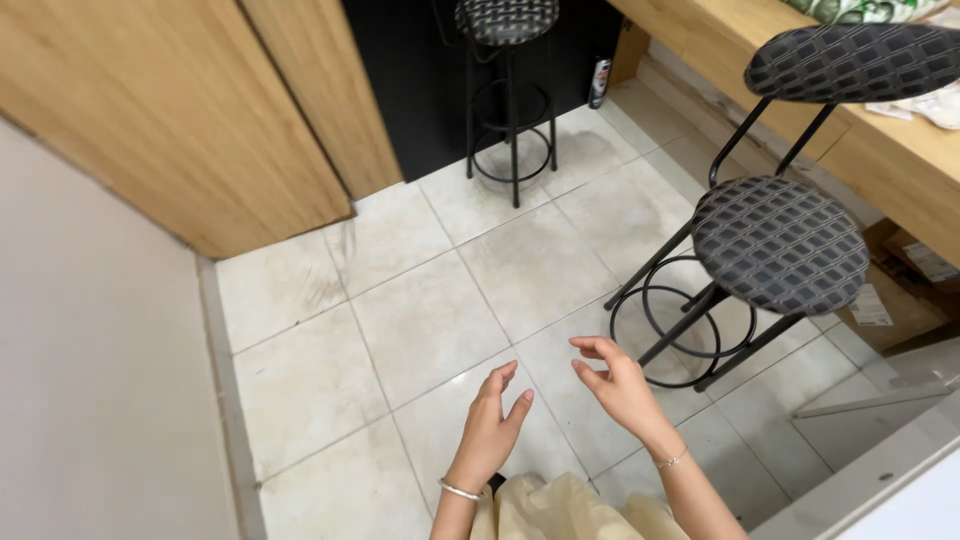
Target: Tying decorative green ribbons onto small white product bags and arranging them on a display shelf.
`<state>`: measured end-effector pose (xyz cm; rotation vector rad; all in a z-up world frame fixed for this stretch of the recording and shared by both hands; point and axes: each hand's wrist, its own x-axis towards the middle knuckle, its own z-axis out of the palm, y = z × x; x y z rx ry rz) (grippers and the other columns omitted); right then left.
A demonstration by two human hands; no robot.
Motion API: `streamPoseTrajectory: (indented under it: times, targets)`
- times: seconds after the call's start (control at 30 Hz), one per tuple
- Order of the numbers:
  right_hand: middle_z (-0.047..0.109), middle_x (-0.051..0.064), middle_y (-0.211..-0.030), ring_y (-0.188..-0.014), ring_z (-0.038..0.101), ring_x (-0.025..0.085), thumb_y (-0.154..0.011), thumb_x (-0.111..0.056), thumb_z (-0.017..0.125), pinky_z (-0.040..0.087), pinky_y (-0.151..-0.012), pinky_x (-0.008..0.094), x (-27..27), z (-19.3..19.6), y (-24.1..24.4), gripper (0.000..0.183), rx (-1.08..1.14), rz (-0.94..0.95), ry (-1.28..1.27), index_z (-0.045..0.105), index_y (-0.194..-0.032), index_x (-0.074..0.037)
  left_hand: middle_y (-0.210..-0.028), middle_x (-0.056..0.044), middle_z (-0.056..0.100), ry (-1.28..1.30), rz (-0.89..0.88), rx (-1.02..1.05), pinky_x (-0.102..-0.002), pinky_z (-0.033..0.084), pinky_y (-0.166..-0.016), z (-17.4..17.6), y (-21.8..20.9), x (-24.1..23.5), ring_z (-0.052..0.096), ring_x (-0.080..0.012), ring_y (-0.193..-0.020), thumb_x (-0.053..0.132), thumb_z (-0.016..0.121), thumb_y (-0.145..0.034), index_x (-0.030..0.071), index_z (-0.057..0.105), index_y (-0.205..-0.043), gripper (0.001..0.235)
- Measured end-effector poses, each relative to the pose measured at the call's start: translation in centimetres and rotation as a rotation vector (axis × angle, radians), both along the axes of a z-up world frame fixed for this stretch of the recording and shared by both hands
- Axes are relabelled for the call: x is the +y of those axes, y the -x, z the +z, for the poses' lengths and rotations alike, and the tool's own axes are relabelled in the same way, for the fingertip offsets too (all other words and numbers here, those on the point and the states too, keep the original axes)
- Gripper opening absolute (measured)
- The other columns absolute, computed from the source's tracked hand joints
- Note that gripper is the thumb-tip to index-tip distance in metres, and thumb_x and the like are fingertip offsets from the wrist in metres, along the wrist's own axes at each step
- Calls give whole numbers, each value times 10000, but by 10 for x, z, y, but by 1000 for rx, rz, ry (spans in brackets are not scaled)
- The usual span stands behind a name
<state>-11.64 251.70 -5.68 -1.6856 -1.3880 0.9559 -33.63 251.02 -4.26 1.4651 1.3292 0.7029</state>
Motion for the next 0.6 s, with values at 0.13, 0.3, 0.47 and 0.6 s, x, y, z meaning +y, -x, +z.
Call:
streamPoseTrajectory:
  times: [0.13,0.3,0.47,0.6]
  targets:
    - [713,46,-1249,-1178,677,173,-890,-154,699,607,-819,336,56,-7,-15,337,29,-92,46,687,-1224,-110,-1439,-131,598,28,-50,1,-348,531,-864,-12,-22,73,587,-249,-1342,291,661,-944,70,503,-1410,540]
    - [722,44,-1227,-1160,689,174,-889,-158,698,598,-837,332,133,-21,-33,322,46,-215,93,695,-1207,-108,-1445,-153,592,0,-178,-12,-342,484,-987,-49,-42,184,538,-275,-1380,275,666,-960,56,504,-1420,535]
    - [719,60,-1211,-1133,691,188,-889,-149,705,606,-832,330,229,-27,-56,335,-17,-362,45,693,-1218,-92,-1425,-160,593,-11,-317,-11,-355,503,-976,-21,-67,316,557,-281,-1360,272,662,-961,68,508,-1409,515]
    - [729,59,-1213,-1158,689,168,-896,-127,688,609,-818,342,302,-8,-70,334,22,-471,44,684,-1227,-83,-1404,-147,606,-32,-450,-14,-365,532,-923,-9,-93,413,604,-280,-1306,273,657,-949,84,523,-1377,486]
